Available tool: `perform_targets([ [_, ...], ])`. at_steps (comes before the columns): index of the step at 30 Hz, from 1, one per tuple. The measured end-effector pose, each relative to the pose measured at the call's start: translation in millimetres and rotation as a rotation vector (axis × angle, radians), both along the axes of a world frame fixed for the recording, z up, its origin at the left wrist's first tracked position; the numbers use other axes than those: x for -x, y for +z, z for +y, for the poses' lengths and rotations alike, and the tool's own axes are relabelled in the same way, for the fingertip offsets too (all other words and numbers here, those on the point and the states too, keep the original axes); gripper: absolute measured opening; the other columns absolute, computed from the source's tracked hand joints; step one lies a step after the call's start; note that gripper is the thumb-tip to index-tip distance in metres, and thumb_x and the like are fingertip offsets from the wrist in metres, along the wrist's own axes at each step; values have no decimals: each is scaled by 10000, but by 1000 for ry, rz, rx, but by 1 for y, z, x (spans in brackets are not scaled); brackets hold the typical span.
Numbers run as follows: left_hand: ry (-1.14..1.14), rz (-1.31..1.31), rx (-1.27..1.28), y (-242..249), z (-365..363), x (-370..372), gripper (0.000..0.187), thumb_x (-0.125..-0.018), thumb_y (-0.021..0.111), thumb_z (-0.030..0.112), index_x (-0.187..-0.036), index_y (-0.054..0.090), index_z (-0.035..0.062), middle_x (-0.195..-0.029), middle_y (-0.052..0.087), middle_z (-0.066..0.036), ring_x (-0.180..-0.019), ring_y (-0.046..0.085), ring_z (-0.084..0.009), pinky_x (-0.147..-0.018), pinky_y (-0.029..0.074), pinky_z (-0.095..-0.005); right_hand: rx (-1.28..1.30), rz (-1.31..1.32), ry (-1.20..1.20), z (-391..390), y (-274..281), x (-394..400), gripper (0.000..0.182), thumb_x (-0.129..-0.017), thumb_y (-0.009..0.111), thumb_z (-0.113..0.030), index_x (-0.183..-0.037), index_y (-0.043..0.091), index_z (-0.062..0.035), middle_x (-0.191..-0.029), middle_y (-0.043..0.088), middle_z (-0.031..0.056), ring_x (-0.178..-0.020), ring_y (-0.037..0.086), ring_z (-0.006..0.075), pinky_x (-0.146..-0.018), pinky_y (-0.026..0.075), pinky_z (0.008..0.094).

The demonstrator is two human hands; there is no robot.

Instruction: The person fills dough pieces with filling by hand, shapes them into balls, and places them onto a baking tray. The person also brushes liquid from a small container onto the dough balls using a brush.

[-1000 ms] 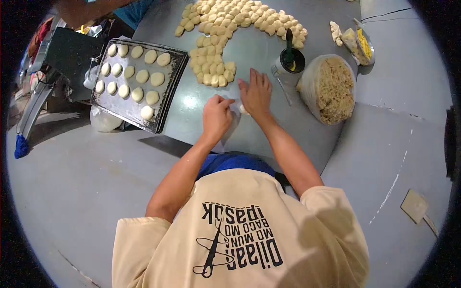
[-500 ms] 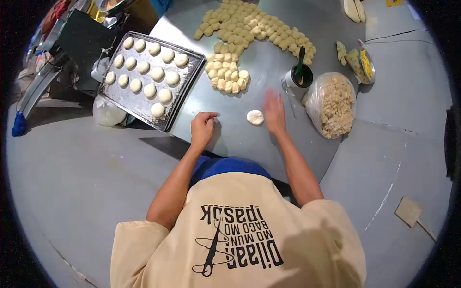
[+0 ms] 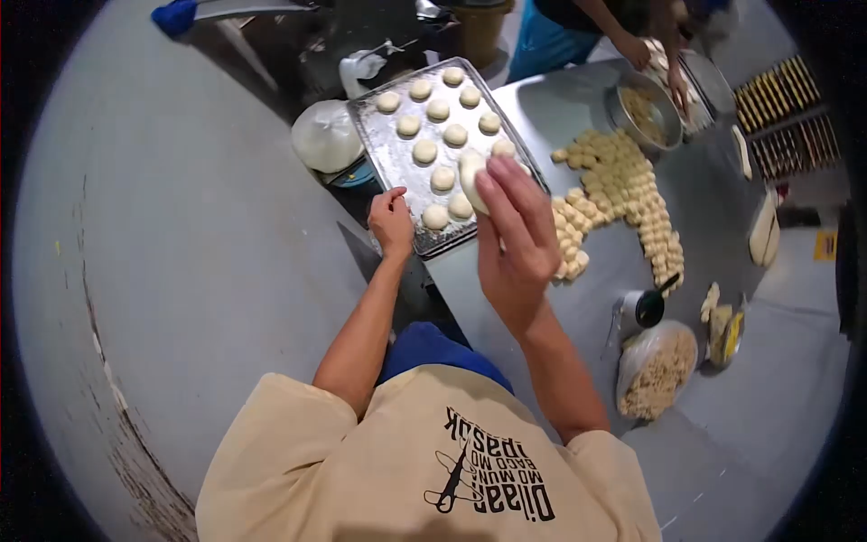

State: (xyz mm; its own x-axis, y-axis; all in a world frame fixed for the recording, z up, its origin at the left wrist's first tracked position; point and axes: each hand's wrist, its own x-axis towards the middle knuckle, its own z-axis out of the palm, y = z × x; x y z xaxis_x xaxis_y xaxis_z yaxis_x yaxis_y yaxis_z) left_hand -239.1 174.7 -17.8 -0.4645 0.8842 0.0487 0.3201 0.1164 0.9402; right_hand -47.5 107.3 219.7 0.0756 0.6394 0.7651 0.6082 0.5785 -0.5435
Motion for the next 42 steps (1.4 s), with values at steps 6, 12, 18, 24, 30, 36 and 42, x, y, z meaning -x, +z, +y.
perform_targets([
  [6, 135, 272, -55, -41, -2, 36, 202, -970, 670, 66, -1094, 825, 30, -973, 724, -150, -914, 712, -327, -829, 563, -440, 711, -458, 156, 31, -177, 77, 679, -923, 824, -168, -1555, 600, -65, -1588, 610, 140, -1552, 484, 397, -1241, 355, 677],
  [12, -168, 556, -74, -5, 3, 28, 363, -940, 810, 204, -1274, 795, 64, -1268, 656, -186, -1142, 633, -364, -991, 527, -482, 660, -366, 261, -84, -213, 17, 498, -904, 832, -183, -1378, 714, -86, -1453, 678, 126, -1464, 555, 357, -1242, 347, 636],
  [18, -288, 825, -17, -22, 28, 35, 496, -908, 862, 345, -1348, 798, 128, -1304, 694, -191, -1216, 603, -392, -1028, 500, -514, 828, -167, -193, -136, -231, -87, 251, -937, 783, -134, -1175, 778, -52, -1215, 731, 138, -1232, 638, 377, -1117, 464, 535],
  [24, -287, 839, -6, -36, 11, 35, 499, -925, 851, 375, -1383, 795, 186, -1407, 734, -83, -1266, 581, -332, -1081, 469, -515, 868, 51, -613, -124, -246, -183, 282, -990, 746, -167, -1216, 761, 1, -1223, 725, 197, -1216, 647, 400, -1072, 506, 507],
  [30, -243, 893, -12, -17, 11, 3, 505, -918, 858, 358, -1357, 790, 118, -1409, 686, -165, -1290, 560, -388, -1110, 453, -535, 942, 171, -619, -76, -288, -237, 358, -951, 777, -201, -1233, 745, 17, -1202, 697, 257, -1122, 675, 418, -998, 545, 507],
  [36, -521, 602, -160, 31, -44, -95, 352, -923, 803, 200, -1224, 787, 18, -1328, 676, -219, -1234, 614, -427, -1066, 496, -530, 984, 92, -420, -66, -298, -235, 306, -832, 824, -185, -1025, 700, 18, -1018, 731, 243, -944, 700, 448, -863, 573, 511],
  [42, -1001, 78, 199, 65, -91, -195, 300, -998, 777, 179, -1226, 779, -17, -1280, 724, -162, -1150, 712, -291, -934, 588, -421, 624, 645, -606, -104, -176, -228, 199, -931, 797, -91, -1087, 728, 11, -996, 784, 176, -844, 761, 285, -748, 596, 404],
])
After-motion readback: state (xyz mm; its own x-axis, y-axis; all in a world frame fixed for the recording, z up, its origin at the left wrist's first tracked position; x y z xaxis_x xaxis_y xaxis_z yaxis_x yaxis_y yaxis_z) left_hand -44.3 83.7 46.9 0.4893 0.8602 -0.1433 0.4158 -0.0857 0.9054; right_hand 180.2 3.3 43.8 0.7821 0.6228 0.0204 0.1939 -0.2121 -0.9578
